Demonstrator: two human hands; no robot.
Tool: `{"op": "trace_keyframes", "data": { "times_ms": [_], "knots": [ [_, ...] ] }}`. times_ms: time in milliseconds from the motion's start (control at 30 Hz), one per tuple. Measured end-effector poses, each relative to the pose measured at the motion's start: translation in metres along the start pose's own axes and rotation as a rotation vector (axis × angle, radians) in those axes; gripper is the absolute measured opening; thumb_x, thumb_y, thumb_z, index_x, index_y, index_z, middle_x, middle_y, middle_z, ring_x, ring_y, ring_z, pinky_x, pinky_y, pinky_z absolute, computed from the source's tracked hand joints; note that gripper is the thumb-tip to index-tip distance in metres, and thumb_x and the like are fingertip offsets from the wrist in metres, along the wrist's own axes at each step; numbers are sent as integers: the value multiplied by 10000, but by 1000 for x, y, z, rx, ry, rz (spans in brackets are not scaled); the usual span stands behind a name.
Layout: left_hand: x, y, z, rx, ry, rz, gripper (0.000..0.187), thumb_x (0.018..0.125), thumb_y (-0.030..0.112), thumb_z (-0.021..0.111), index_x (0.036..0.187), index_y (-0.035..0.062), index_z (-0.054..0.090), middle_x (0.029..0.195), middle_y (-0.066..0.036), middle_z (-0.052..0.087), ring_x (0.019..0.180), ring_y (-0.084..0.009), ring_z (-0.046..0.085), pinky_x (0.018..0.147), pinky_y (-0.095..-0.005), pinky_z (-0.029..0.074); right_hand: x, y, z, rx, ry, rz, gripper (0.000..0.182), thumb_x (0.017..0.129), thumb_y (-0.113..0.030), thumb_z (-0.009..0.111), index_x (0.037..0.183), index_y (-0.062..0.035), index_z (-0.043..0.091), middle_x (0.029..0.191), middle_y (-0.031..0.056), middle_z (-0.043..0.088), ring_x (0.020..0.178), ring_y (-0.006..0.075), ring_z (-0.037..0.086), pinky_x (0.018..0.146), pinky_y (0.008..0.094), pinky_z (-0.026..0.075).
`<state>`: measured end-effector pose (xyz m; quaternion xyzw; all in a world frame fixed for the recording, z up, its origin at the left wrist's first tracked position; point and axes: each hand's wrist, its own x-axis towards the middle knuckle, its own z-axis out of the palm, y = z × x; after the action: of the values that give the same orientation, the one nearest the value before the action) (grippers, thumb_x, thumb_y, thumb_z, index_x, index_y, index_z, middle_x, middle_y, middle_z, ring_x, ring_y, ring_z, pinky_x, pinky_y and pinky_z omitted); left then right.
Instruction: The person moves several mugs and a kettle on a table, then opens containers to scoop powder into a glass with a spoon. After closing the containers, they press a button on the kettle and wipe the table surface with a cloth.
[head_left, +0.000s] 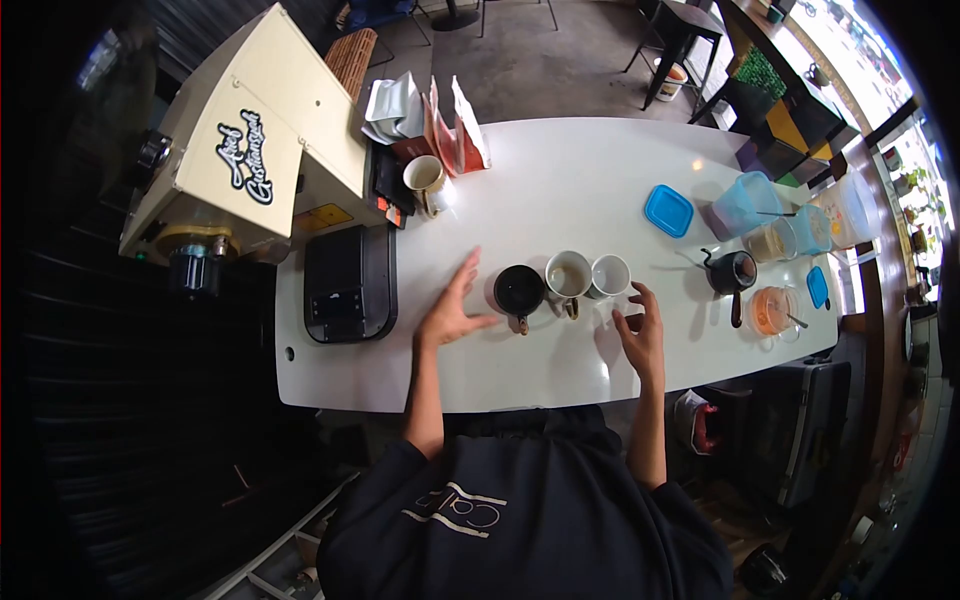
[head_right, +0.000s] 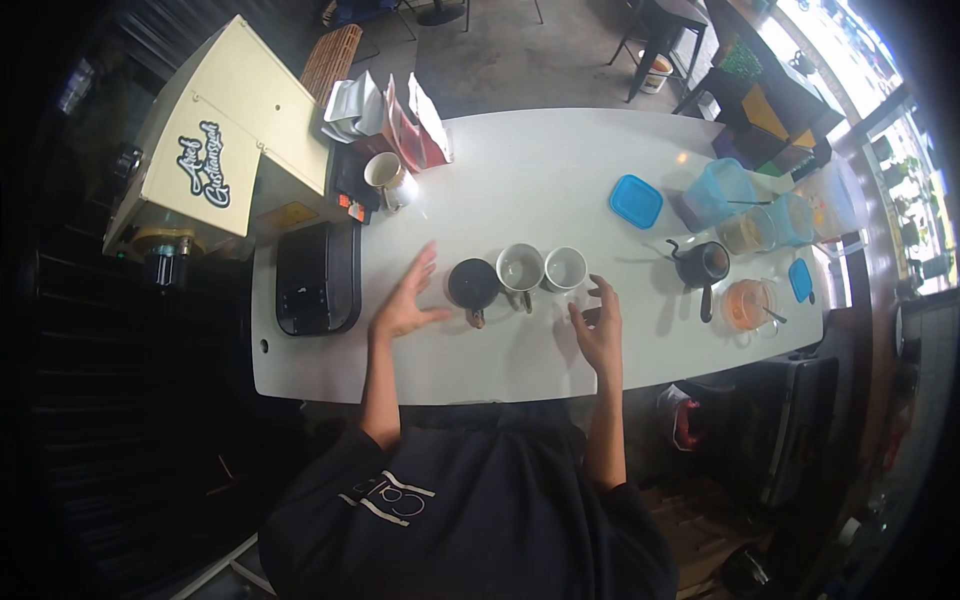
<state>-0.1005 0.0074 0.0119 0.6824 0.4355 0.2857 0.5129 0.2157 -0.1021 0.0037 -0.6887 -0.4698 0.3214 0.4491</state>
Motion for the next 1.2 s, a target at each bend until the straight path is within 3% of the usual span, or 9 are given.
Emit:
{"op": "trace_keyframes", "data": {
  "times_ms": [33, 67, 167, 267, 500, 667, 767, 867, 1200],
  "knots": [
    [-1, -5, -14, -65, 26, -92, 1164, 634, 37, 864, 1536, 159, 137, 1492, -176, 332, 1362, -317, 386, 1143, -447, 314, 0, -2, -1, -15, 14, 3, 557, 839, -57, 686, 1341, -38, 446, 1126, 157, 559, 716, 172, 651, 650, 295, 524],
    [0, -17, -24, -38, 138, -41, 1003, 735, 70, 818, 1519, 136, 196, 1409, -156, 418, 1259, -277, 488, 1070, -411, 403, -1, -4, -2, -16, 25, 2, 519, 854, -55, 667, 1333, -52, 465, 1116, 156, 565, 728, 175, 659, 647, 293, 530],
    [20, -42, -47, -199, 345, -63, 798, 856, 175, 736, 1492, 119, 257, 1276, -160, 482, 1112, -258, 564, 926, -376, 499, 0, -1, -1, 27, 55, 23, 487, 866, -47, 649, 1324, -55, 482, 1115, 155, 571, 742, 181, 666, 642, 295, 536],
    [40, -43, -52, -53, 415, -57, 658, 930, 229, 650, 1464, 88, 292, 1188, -141, 503, 1006, -211, 575, 795, -322, 514, 1, -3, 2, 55, 60, 31, 442, 879, -43, 630, 1303, -49, 506, 1110, 153, 576, 759, 194, 673, 633, 295, 543],
    [81, -58, -44, -50, 554, -36, 579, 975, 310, 578, 1421, 41, 325, 1201, -135, 501, 959, -179, 596, 791, -314, 538, 1, -3, 2, 63, 58, -5, 433, 877, -48, 634, 1294, -42, 519, 1113, 152, 578, 768, 201, 679, 630, 293, 544],
    [92, -51, -48, -35, 633, -53, 356, 976, 311, 575, 1144, 3, 522, 1051, -121, 587, 903, -159, 623, 736, -296, 547, 0, -9, 2, 19, 24, -32, 499, 851, -60, 676, 1314, -34, 489, 1150, 155, 557, 765, 204, 676, 637, 296, 546],
    [92, -57, -43, 29, 653, -49, 349, 978, 314, 571, 1112, -4, 527, 1018, -109, 613, 840, -141, 626, 720, -283, 544, 2, -6, 4, 55, 40, -5, 496, 855, -66, 674, 1312, -26, 484, 1145, 161, 564, 771, 205, 671, 646, 301, 549],
    [80, -40, -36, -119, 624, -81, 322, 972, 300, 583, 1048, -8, 528, 956, -105, 618, 718, -157, 629, 645, -277, 530, 6, -1, 4, 43, 48, 25, 488, 859, -74, 672, 1306, -19, 483, 1136, 166, 573, 780, 206, 668, 654, 304, 551],
    [11, -24, -12, -269, 541, -56, 224, 1023, 238, 486, 1008, 28, 563, 888, -45, 625, 752, -100, 607, 708, -262, 536, 17, 1, -4, 0, 15, -27, 517, 838, -80, 694, 1307, -19, 484, 1121, 152, 579, 798, 200, 655, 665, 306, 542]
  ]
}}
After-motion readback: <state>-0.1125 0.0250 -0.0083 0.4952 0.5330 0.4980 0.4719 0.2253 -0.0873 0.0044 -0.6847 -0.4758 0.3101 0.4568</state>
